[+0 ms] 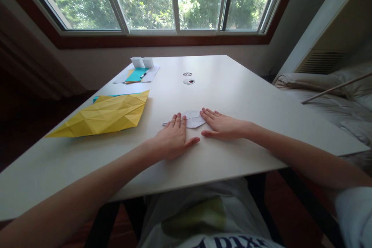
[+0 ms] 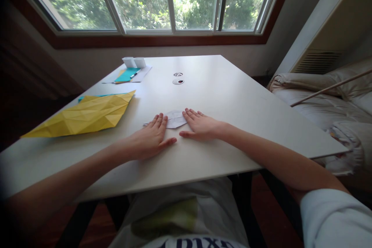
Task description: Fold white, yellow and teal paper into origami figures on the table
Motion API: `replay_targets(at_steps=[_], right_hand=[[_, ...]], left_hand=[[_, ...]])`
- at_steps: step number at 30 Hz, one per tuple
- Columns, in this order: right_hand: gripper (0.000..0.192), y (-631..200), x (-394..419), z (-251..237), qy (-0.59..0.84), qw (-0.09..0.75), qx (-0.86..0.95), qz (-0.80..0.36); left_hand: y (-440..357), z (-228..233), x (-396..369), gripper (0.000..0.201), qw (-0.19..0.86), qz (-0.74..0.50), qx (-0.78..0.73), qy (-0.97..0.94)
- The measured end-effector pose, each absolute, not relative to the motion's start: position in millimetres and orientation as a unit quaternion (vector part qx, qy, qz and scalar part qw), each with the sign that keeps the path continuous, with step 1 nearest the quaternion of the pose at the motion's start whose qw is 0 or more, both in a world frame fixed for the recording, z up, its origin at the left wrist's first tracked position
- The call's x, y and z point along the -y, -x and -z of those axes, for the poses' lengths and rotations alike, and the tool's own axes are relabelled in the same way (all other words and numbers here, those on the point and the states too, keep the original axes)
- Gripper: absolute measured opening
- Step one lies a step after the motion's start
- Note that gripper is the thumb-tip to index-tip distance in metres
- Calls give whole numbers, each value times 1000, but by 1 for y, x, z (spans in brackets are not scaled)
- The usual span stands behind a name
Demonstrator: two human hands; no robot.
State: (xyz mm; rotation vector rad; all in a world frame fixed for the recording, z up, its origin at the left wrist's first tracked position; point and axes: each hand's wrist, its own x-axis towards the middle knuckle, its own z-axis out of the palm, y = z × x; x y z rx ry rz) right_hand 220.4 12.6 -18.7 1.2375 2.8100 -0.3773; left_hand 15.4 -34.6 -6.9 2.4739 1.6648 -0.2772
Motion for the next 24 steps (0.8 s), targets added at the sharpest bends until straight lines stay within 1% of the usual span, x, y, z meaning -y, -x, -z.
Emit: replay_targets(at_steps=[5,8,14,18,21,24], right_hand=[[93,-224,-11,14,-438,48,-891,109],[93,-226,-13,12,-443,66,-888,107],[87,-234,-20,12,-435,45,-895,91],[88,-239,-23,12,-443,49,-891,84],[88,-241,-23,13,-443,38,-891,88],[89,-241,-23,13,-442,31,-892,90]], left_hand=[[-15,7,35,104,20,100,-572,-814],[-14,5,34,106,-2,108,-579,-808],[-7,0,27,108,0,125,-587,-800],[4,-4,21,107,-12,148,-603,-784],[10,-8,19,103,-15,164,-606,-778],[13,-9,16,99,-26,138,-612,-778]])
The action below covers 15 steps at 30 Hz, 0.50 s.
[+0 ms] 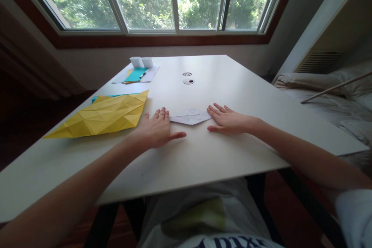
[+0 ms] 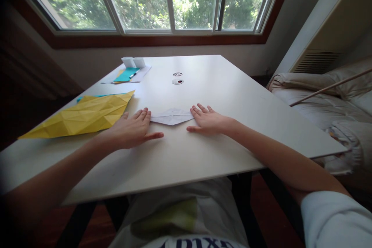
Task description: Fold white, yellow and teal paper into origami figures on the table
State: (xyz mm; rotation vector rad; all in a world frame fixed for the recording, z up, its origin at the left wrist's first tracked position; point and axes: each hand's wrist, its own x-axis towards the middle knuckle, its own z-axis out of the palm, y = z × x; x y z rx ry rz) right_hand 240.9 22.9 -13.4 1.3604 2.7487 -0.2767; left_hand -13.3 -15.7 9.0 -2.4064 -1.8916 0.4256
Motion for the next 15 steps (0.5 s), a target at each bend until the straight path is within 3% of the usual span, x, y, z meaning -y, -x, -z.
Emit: replay_targets(at_steps=[5,9,15], right_hand=[[88,-240,-24,12,-441,46,-892,84],[81,-243,-29,12,-445,30,-892,65],[72,-245,-34,15,-421,-26,-907,-4]], left_hand=[[17,-5,3,79,70,-29,556,828],[20,0,-5,53,18,-13,424,905],[15,9,-4,49,8,28,367,930]])
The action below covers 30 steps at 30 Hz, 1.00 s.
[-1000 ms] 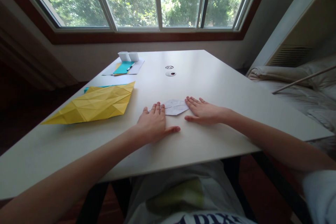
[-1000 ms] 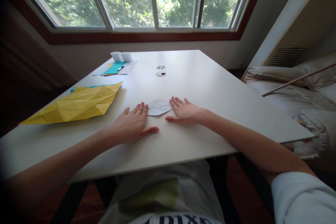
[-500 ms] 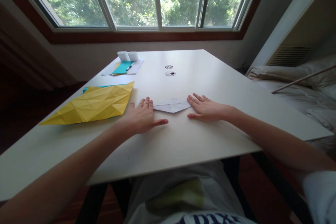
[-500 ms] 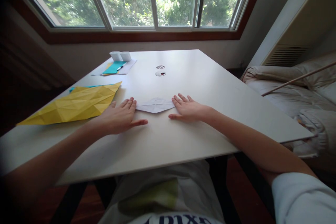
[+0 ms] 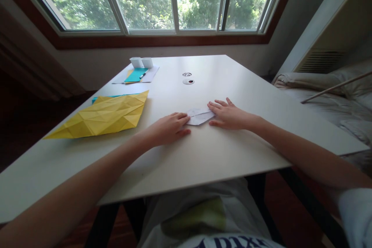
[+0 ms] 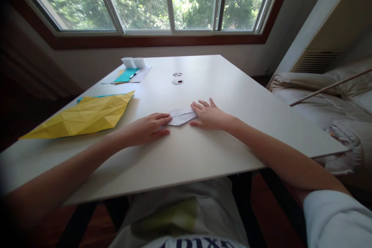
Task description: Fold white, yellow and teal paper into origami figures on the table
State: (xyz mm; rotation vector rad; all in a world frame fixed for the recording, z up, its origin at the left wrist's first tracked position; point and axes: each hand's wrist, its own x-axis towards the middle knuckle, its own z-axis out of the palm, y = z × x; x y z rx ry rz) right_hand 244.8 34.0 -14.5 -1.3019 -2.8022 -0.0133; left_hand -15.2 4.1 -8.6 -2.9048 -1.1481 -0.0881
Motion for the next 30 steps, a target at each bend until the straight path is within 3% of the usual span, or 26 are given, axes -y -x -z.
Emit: replay_targets(at_steps=[8,13,30], right_hand=[[40,-234,-27,14,276,85,958,-1],[39,-233,-29,17,268,114,956,-44],[29,-230,-27,17,282,149,948,-17]], left_hand=[[15,11,-6,52,24,37,349,936],[14,10,-7,44,5,63,335,940],[1,20,-9,23,-33,183,306,934]])
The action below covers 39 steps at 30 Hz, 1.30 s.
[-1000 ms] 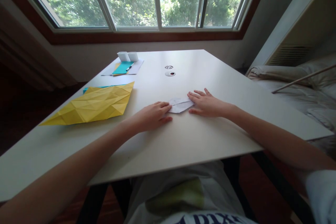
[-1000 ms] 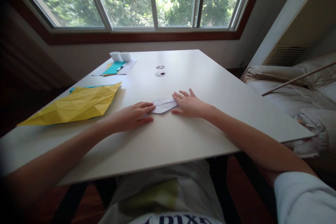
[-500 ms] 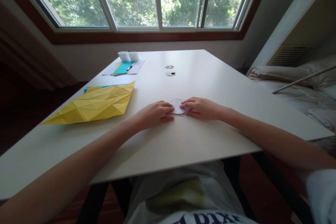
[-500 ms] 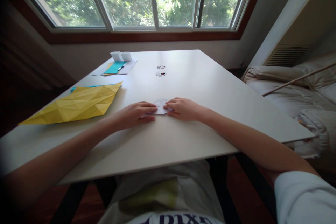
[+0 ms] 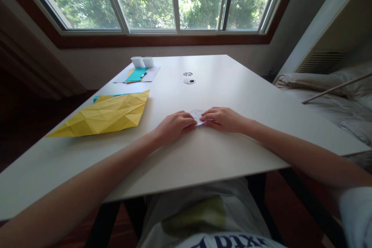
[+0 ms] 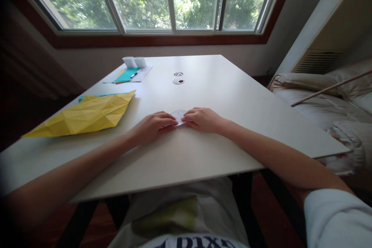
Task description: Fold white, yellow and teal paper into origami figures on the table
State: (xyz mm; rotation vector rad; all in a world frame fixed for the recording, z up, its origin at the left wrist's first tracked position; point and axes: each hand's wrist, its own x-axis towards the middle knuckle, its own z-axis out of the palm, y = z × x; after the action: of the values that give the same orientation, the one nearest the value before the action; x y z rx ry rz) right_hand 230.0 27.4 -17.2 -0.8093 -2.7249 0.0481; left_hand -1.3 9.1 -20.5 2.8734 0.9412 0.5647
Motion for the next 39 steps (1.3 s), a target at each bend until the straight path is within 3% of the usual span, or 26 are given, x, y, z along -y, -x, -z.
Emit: replay_targets(at_steps=[19,39], right_hand=[[21,-217,-32,24,383,203,901,-34],[16,-215,-32,25,401,204,892,-39]], left_hand=[[-6,22,-9,17,48,-215,-403,-888],[3,20,-11,33,13,-145,-308,-940]])
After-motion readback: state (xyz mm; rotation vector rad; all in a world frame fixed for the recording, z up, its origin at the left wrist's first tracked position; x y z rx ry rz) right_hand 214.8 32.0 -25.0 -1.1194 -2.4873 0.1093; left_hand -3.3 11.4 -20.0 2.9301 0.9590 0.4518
